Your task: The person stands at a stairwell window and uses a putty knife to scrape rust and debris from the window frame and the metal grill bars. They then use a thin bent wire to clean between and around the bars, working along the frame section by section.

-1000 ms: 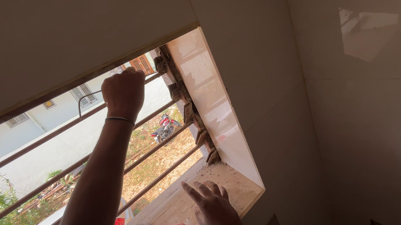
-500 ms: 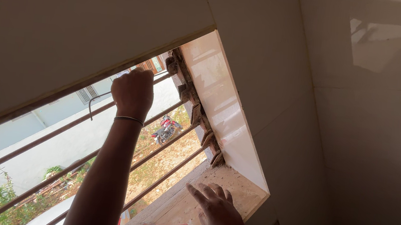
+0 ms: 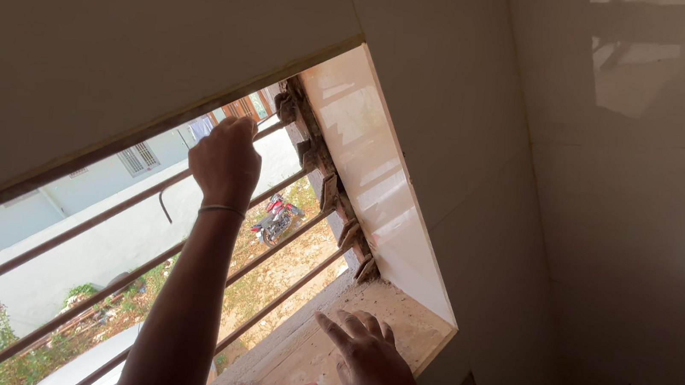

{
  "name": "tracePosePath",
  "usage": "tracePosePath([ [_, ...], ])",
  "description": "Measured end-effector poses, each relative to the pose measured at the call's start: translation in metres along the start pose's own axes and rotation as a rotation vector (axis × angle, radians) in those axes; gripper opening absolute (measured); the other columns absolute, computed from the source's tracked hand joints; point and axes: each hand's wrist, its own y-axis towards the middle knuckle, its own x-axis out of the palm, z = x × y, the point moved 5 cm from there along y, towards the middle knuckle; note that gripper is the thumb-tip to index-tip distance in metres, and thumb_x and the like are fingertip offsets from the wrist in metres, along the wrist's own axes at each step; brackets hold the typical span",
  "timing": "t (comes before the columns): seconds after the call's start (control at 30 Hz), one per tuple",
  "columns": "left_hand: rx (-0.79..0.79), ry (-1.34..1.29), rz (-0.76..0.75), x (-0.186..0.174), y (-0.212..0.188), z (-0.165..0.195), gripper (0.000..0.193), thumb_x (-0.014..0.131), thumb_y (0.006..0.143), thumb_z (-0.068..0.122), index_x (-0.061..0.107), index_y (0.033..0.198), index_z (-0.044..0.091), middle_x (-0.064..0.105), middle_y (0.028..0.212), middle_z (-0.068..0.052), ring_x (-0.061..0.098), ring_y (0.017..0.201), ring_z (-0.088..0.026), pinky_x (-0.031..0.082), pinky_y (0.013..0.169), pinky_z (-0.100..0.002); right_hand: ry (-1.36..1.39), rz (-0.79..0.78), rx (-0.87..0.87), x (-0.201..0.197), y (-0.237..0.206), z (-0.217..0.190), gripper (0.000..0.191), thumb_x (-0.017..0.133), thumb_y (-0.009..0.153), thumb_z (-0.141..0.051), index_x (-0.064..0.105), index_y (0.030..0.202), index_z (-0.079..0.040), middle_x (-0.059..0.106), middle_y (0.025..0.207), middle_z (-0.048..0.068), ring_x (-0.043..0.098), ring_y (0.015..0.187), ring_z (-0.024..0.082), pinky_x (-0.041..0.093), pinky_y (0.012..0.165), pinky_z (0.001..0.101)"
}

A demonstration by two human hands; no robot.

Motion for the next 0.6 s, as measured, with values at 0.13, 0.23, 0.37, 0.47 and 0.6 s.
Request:
tracePosePath([
  [0.13,0.017,0.031,-0.029,0.005,0.004,-0.001,0.022,0.064,0.087,0.003,0.073,0.078,0.02,0.076,0.089,-0.001,0.072,0.068,-0.023,0.049,0.049,-0.039,-0.013,0.012,0.017,0.0,0.0,-0.001,0.081,0.067,0.09,-0.008,0.03,0.159,-0.027,0.041,0.153,0.018,0.035,0.143,0.041,0.029,0.114,0.0597],
  [0.23,-0.02,-0.052,0.045,0.002,0.002,-0.002,0.025,0.063,0.092,0.0,0.076,0.087,0.021,0.077,0.09,-0.001,0.07,0.06,-0.021,0.048,0.046,-0.037,-0.003,0.014,0.009,-0.002,-0.001,-0.002,0.081,0.067,0.09,-0.008,0.03,0.16,-0.026,0.041,0.154,0.018,0.036,0.143,0.04,0.03,0.114,0.0585],
  [0.37,0.107,0.073,0.131,0.001,0.0,0.004,0.022,0.064,0.087,0.002,0.075,0.084,0.021,0.077,0.089,0.001,0.07,0.063,-0.019,0.048,0.05,-0.035,-0.011,0.002,0.008,-0.001,0.0,0.0,0.078,0.065,0.092,-0.008,0.03,0.16,-0.026,0.041,0.154,0.018,0.037,0.142,0.04,0.03,0.113,0.0586],
  [0.47,0.22,0.281,0.106,0.008,0.002,0.006,0.019,0.067,0.091,0.009,0.07,0.075,0.019,0.074,0.084,-0.002,0.07,0.068,-0.018,0.05,0.058,-0.034,-0.038,-0.018,0.008,0.002,0.001,0.0,0.081,0.066,0.09,-0.009,0.029,0.16,-0.025,0.04,0.153,0.021,0.034,0.143,0.042,0.028,0.114,0.0587],
  [0.6,-0.044,0.009,0.082,0.011,0.002,-0.008,0.017,0.07,0.086,0.01,0.07,0.072,0.02,0.071,0.073,-0.003,0.068,0.06,-0.022,0.047,0.05,-0.04,0.0,0.05,-0.023,0.001,-0.001,-0.001,0.079,0.067,0.09,-0.009,0.032,0.159,-0.024,0.044,0.151,0.019,0.038,0.14,0.042,0.03,0.113,0.0579],
])
